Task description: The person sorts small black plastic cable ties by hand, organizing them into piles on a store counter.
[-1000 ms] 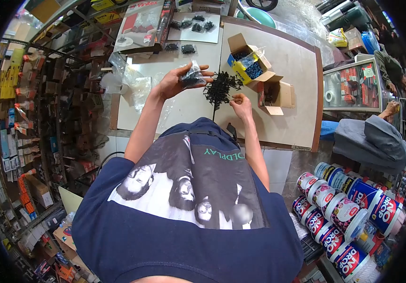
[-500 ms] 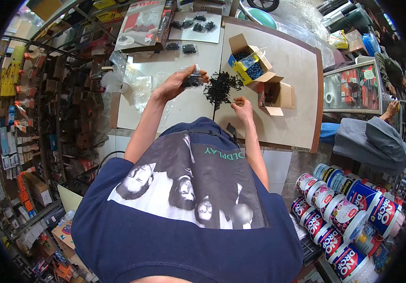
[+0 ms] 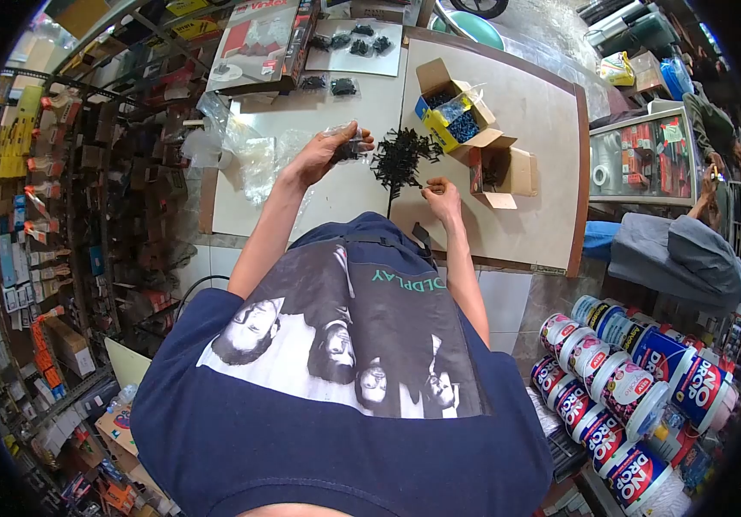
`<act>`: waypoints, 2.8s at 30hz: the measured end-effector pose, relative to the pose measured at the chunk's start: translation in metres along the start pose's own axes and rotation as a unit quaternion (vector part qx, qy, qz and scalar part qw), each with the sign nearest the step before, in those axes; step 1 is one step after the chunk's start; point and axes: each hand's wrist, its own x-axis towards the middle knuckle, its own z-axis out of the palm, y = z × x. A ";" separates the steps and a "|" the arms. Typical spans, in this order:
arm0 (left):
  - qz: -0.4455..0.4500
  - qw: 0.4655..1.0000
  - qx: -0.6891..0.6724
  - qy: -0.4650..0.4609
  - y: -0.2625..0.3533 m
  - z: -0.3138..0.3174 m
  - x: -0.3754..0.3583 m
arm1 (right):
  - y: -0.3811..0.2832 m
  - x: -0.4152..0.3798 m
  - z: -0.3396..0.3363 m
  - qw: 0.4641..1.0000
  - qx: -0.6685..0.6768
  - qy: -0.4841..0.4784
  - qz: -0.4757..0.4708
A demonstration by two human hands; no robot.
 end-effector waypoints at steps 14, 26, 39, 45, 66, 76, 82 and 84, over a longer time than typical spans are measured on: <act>-0.042 0.982 -0.115 -0.145 -0.001 -0.001 0.000 | -0.020 0.004 0.003 0.996 0.027 0.047 -0.066; -0.094 0.981 0.021 -0.167 -0.011 0.010 0.001 | -0.146 -0.051 -0.001 0.946 0.021 -0.087 -0.310; -0.186 0.960 -0.002 -0.209 0.004 0.019 -0.009 | -0.151 -0.053 -0.001 0.903 -0.020 -0.043 -0.427; -0.064 0.953 0.154 -0.255 0.007 0.026 -0.020 | -0.164 -0.060 -0.014 0.948 0.009 -0.064 -0.311; -0.006 0.969 0.184 -0.166 0.024 0.037 -0.017 | -0.191 -0.084 -0.025 0.907 0.320 -0.097 -0.256; -0.033 0.954 0.181 -0.237 0.025 0.036 -0.024 | -0.185 -0.071 -0.049 0.937 0.174 -0.193 -0.233; -0.029 0.955 0.180 -0.235 0.028 0.027 -0.029 | -0.171 -0.056 -0.060 0.895 0.346 -0.161 -0.230; -0.039 0.957 0.185 -0.219 0.028 0.027 -0.030 | -0.182 -0.065 -0.061 0.915 0.290 -0.143 -0.243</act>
